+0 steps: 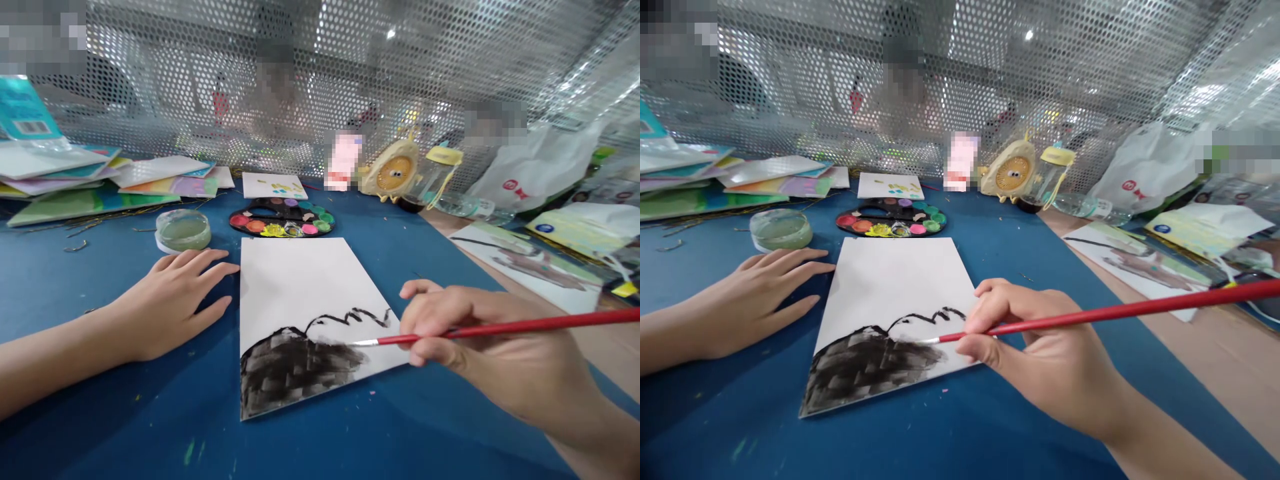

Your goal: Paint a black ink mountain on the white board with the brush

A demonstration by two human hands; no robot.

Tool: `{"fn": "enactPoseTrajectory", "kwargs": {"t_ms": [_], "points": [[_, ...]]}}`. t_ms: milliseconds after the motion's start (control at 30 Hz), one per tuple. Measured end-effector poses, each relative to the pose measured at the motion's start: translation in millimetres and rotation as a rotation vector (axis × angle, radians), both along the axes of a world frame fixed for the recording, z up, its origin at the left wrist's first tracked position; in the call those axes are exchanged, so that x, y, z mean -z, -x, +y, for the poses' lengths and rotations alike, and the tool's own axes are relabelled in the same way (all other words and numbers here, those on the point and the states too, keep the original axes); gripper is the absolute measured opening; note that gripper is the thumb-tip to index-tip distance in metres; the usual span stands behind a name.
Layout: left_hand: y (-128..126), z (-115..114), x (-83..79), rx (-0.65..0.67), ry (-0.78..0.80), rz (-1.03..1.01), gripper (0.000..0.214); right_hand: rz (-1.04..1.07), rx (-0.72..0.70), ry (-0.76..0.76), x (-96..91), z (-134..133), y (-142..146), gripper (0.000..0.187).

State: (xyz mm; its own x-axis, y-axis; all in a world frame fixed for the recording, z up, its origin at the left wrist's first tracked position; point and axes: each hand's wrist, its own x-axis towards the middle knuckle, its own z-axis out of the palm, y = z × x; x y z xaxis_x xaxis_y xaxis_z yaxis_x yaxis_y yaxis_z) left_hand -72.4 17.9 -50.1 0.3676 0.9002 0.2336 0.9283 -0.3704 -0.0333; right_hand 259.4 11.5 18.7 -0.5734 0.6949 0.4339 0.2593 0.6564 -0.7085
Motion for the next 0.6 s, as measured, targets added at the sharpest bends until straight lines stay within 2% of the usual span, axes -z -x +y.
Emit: {"fn": "enactPoseTrajectory", "kwargs": {"t_ms": [133, 333, 500, 600], "points": [[0.7, 0.0, 0.9, -0.014, 0.012, 0.001, 0.047, 0.073, -0.048, 0.09, 4.0, -6.6, -0.6, 0.019], [0.6, -1.4, 1.1, -0.009, 0.013, 0.0, 0.048, -0.084, -0.182, 0.101, 9.2, -15.2, 2.2, 0.019], [-0.1, -0.6, 0.4, -0.013, 0.011, -0.004, 0.048, -0.145, -0.11, 0.076, 9.6, -12.8, 2.0, 0.029], [-0.2, -0.2, 0.2, -0.011, 0.005, -0.005, 0.047, -0.071, -0.125, 0.037, 6.4, -12.8, 3.5, 0.024]]}}
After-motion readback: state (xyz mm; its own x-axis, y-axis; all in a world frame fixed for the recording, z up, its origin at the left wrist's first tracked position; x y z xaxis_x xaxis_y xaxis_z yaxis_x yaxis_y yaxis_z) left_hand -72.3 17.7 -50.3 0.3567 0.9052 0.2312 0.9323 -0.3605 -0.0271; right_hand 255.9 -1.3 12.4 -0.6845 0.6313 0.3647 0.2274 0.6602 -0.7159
